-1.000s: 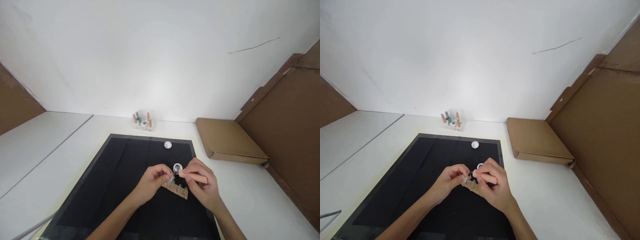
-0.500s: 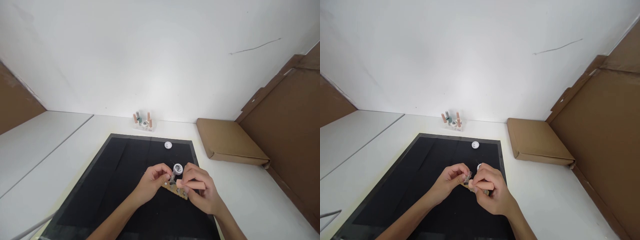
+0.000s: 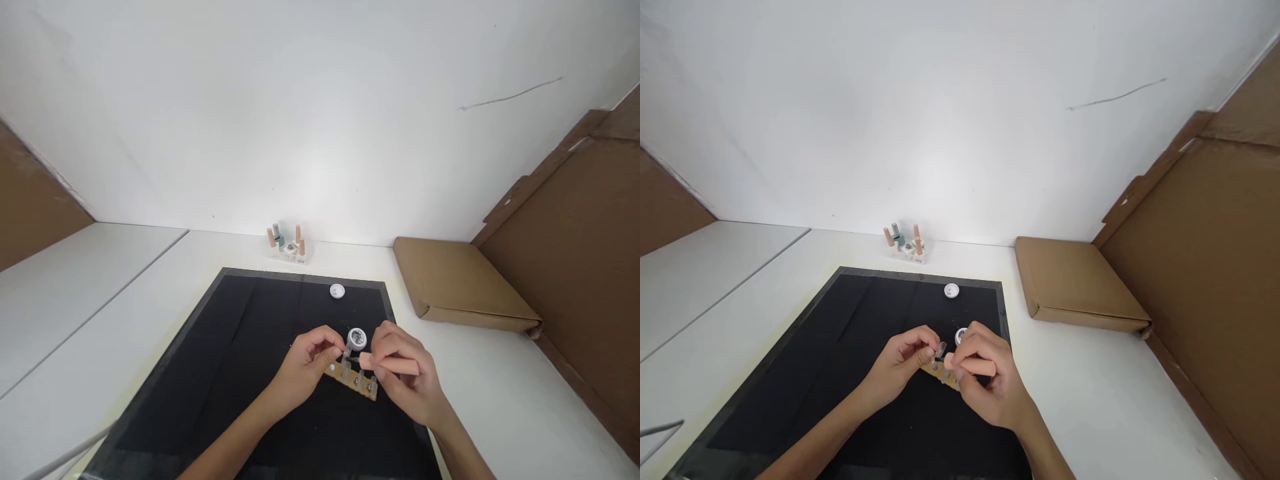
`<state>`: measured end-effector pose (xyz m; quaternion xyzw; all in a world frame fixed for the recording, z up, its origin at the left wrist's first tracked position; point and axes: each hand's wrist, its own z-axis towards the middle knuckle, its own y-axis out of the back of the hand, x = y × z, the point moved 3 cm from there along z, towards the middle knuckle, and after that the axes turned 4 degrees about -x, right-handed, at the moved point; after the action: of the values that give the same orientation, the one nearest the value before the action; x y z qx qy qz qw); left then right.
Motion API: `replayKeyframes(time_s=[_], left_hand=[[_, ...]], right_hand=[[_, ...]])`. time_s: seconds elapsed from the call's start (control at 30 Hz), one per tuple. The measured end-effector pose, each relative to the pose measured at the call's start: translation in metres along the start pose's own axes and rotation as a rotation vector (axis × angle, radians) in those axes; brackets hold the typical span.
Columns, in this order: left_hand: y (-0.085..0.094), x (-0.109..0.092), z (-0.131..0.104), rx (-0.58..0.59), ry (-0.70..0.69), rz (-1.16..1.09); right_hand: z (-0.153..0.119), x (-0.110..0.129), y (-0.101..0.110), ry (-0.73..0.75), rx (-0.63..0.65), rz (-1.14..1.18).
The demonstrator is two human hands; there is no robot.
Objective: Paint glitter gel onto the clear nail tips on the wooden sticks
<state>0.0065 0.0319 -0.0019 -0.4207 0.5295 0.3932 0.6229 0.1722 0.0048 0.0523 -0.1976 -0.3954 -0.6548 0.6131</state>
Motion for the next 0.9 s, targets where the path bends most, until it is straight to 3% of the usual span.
replayKeyframes(time_s=[0.17, 0.47, 0.73, 0.9], left_hand=[[-0.002, 0.0, -0.001, 0.013, -0.046, 0.085], [-0.002, 0.001, -0.003, 0.03, -0.082, 0.181], [-0.004, -0.005, -0.002, 0.018, -0.113, 0.285], [-0.005, -0.003, -0.004, 0.025, -0.141, 0.305]], right_hand=[[0.002, 0.001, -0.005, -0.024, 0.062, 0.015], [0.0, -0.005, 0.004, -0.038, -0.125, -0.101], [0.001, -0.001, -0.006, -0.022, 0.099, 0.031], [0.002, -0.003, -0.002, -0.029, -0.039, -0.086]])
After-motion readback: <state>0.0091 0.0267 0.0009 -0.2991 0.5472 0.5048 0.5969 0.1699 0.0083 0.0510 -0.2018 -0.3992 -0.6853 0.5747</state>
